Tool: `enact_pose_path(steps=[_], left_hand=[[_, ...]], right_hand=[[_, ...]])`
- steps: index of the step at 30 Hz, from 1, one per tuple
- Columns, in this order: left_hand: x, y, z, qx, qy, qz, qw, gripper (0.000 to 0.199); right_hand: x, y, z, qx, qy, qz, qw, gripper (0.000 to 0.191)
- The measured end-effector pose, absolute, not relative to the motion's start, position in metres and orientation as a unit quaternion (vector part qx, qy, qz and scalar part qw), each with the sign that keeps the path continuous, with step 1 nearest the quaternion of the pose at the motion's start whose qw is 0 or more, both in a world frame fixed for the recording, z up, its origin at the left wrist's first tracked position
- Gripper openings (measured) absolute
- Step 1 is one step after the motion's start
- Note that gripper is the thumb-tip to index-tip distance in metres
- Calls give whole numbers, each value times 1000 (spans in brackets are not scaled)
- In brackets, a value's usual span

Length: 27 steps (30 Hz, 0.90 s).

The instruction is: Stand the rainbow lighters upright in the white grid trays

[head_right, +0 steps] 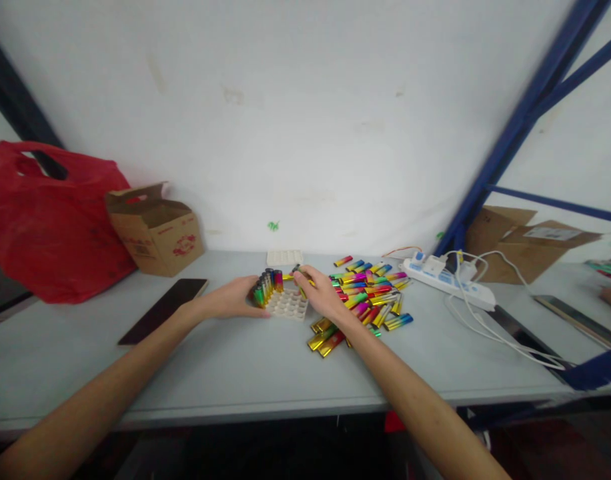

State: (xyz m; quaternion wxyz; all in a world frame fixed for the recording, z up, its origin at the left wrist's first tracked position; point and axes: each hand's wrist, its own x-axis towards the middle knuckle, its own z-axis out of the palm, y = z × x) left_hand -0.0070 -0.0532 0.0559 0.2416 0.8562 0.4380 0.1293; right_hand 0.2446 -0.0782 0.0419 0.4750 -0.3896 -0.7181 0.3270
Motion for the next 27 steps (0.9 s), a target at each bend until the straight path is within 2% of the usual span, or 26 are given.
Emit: enact_pose_path(steps=[4,13,20,27], left_hand=[[-7,-54,57,865,439,115,215,72],[-5,-56,59,869,427,120,219,70],[-5,-57,59,870,430,125,206,66],[-8,-50,51,873,429,131,192,74]], right_hand=[[244,-82,45,-396,-778,156,462,33],[231,-76,35,-416,-799,130,415,18],[226,-69,39,-443,-846,-45,292,26],[216,-71,40,-496,-842,-81,194,40]])
